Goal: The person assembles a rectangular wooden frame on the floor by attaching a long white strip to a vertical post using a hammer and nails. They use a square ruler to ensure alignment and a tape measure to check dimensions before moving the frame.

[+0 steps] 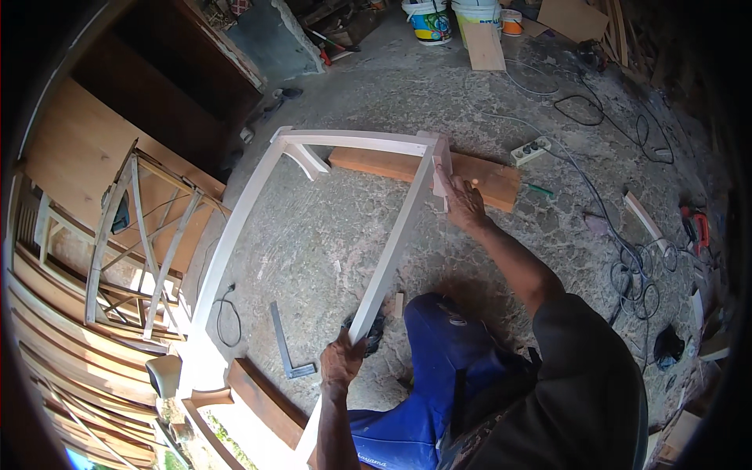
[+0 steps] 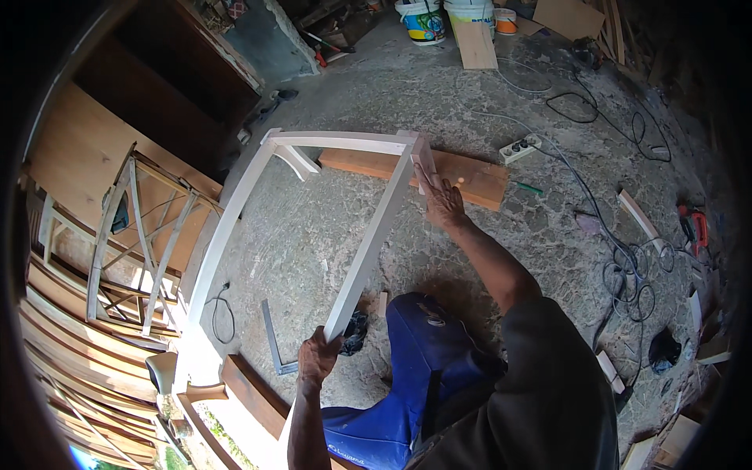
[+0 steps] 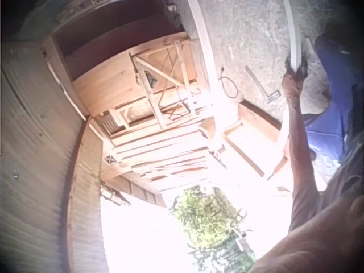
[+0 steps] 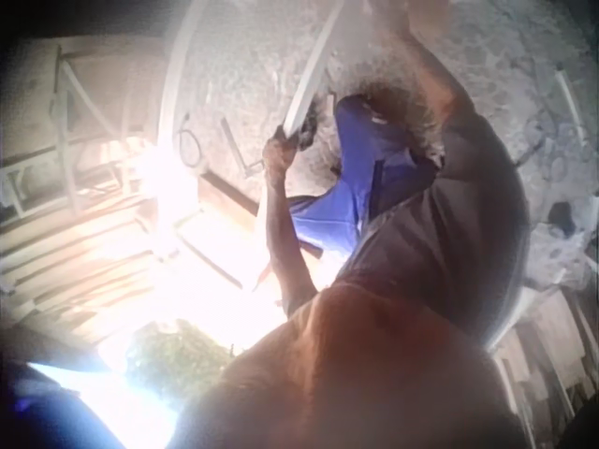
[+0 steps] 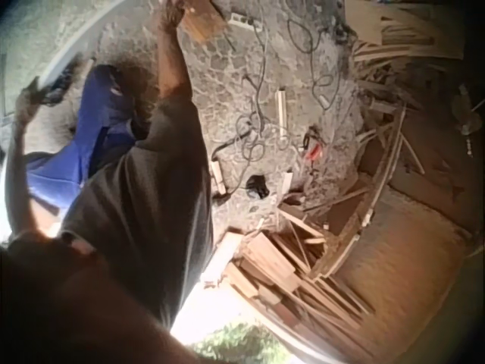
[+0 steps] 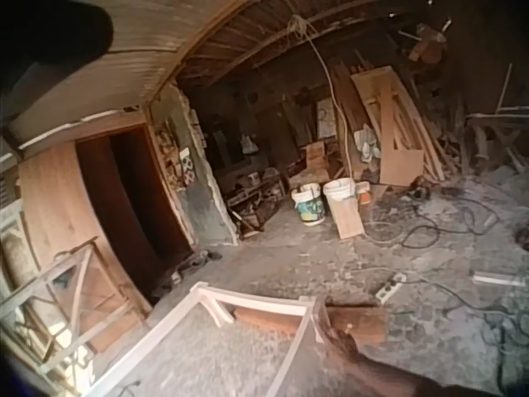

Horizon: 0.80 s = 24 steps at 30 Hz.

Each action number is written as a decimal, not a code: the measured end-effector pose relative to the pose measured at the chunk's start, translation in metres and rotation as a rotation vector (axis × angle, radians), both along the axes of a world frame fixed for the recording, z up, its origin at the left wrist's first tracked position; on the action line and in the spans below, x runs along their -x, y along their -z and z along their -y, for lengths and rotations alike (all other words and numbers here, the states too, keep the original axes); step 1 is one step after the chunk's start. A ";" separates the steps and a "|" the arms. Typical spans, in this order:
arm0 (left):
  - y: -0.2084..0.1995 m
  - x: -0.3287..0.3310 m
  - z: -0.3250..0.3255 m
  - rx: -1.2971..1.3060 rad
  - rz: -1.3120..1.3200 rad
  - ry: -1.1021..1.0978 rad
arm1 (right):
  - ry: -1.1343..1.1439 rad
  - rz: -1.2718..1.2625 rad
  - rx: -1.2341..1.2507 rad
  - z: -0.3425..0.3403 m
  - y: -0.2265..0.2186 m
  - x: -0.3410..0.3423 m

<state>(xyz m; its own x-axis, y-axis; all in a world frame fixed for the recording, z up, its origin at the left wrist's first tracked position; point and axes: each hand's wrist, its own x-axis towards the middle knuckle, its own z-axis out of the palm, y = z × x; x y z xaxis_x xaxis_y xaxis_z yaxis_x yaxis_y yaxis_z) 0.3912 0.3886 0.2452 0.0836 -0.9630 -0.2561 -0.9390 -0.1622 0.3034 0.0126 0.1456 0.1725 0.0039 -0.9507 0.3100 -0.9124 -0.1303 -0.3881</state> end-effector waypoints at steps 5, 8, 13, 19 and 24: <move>0.006 0.002 0.003 -0.008 0.044 0.009 | 0.016 0.015 -0.005 0.030 0.011 0.002; 0.007 0.000 0.001 0.029 0.062 0.042 | 0.005 0.056 0.044 0.034 0.017 0.001; 0.009 -0.006 -0.002 0.026 0.071 0.014 | 0.005 0.136 -0.102 0.040 0.032 -0.001; 0.006 0.001 0.000 0.011 0.053 0.014 | 0.037 0.263 -0.036 0.012 0.094 -0.003; 0.001 0.003 0.002 0.028 0.027 0.007 | -0.025 0.536 0.193 0.014 0.063 -0.002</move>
<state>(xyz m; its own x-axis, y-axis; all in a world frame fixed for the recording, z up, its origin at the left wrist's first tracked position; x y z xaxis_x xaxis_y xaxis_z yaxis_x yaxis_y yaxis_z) 0.3882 0.3867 0.2441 0.0829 -0.9704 -0.2269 -0.9480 -0.1470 0.2823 0.0144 0.1320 0.1096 -0.1799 -0.8781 0.4434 -0.5899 -0.2644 -0.7630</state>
